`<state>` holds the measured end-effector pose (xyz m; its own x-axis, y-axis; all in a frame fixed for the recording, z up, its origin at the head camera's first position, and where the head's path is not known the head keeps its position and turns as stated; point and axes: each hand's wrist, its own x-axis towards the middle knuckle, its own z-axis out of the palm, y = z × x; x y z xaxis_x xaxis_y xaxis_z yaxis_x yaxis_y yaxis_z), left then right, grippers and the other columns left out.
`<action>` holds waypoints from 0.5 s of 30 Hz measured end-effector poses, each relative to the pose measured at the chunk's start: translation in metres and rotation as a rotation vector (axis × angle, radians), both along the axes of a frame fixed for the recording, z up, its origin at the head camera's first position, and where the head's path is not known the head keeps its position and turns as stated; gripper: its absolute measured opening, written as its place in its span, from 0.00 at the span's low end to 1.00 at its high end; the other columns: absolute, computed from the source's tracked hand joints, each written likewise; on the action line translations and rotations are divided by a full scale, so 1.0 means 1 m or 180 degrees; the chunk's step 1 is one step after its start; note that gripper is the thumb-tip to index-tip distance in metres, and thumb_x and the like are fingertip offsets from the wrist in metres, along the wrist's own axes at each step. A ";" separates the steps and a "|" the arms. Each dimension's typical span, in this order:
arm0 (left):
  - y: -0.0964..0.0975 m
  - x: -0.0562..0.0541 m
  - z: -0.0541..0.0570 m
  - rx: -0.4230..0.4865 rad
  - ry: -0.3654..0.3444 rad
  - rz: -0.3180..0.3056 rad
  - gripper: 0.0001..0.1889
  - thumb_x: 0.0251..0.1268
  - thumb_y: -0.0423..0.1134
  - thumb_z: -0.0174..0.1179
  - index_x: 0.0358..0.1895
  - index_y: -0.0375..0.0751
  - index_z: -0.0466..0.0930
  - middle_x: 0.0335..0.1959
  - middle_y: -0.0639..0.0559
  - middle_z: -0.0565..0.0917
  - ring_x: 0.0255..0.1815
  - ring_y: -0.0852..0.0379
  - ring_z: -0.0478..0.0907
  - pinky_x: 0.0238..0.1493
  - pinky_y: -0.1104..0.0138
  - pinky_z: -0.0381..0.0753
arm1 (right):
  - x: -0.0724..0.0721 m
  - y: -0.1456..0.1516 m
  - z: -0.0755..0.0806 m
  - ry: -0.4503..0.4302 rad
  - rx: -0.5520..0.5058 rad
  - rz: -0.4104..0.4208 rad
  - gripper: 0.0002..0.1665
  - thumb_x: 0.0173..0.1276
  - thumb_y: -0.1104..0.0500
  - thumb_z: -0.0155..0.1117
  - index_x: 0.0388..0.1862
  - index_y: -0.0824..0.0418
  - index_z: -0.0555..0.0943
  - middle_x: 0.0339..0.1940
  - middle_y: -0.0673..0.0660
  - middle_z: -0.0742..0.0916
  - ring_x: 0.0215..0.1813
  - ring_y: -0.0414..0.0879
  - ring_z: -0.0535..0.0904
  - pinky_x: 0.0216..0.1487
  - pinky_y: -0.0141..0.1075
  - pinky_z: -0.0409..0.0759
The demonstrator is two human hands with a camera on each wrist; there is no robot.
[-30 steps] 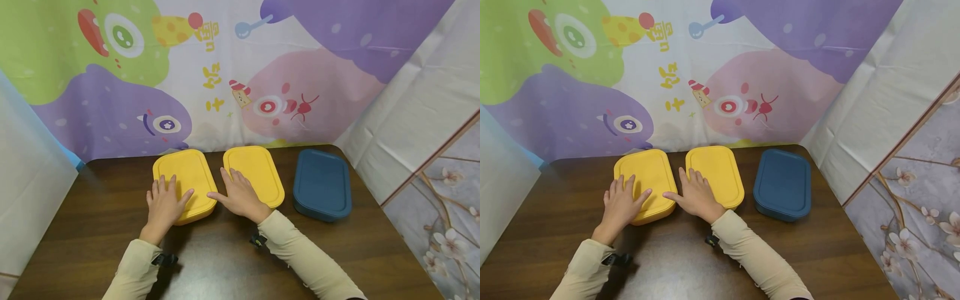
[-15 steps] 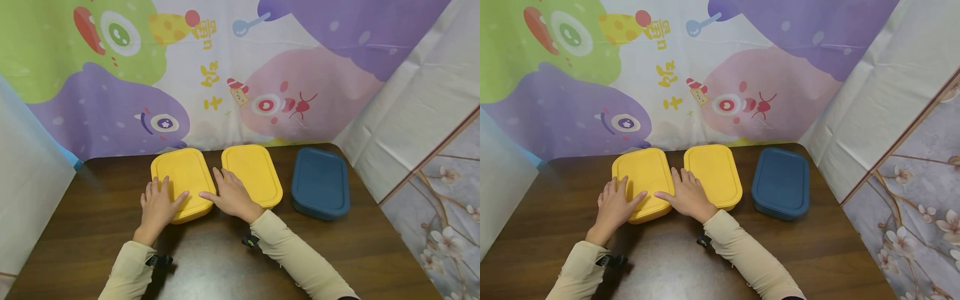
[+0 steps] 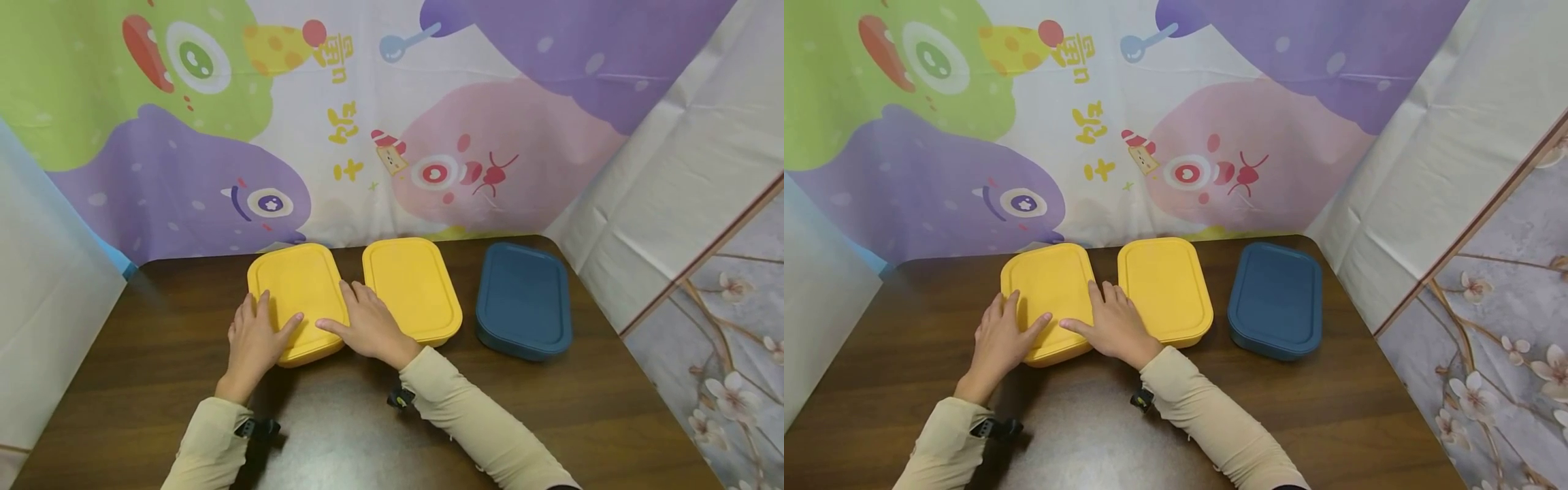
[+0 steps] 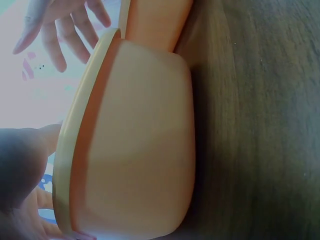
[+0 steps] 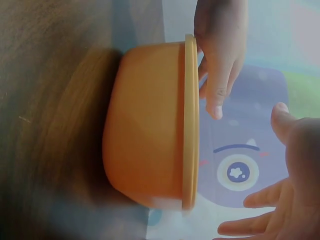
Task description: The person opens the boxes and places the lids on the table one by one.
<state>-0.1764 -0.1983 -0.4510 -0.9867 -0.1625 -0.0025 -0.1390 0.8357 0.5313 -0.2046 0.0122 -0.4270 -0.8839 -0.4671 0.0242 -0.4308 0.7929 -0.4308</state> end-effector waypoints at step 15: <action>-0.003 -0.001 -0.008 0.0167 0.0017 0.0097 0.49 0.67 0.61 0.54 0.76 0.28 0.44 0.75 0.24 0.46 0.75 0.26 0.46 0.69 0.32 0.50 | 0.003 -0.008 -0.007 -0.0124 -0.0088 0.0021 0.53 0.69 0.29 0.48 0.79 0.61 0.50 0.77 0.68 0.60 0.78 0.61 0.56 0.74 0.53 0.62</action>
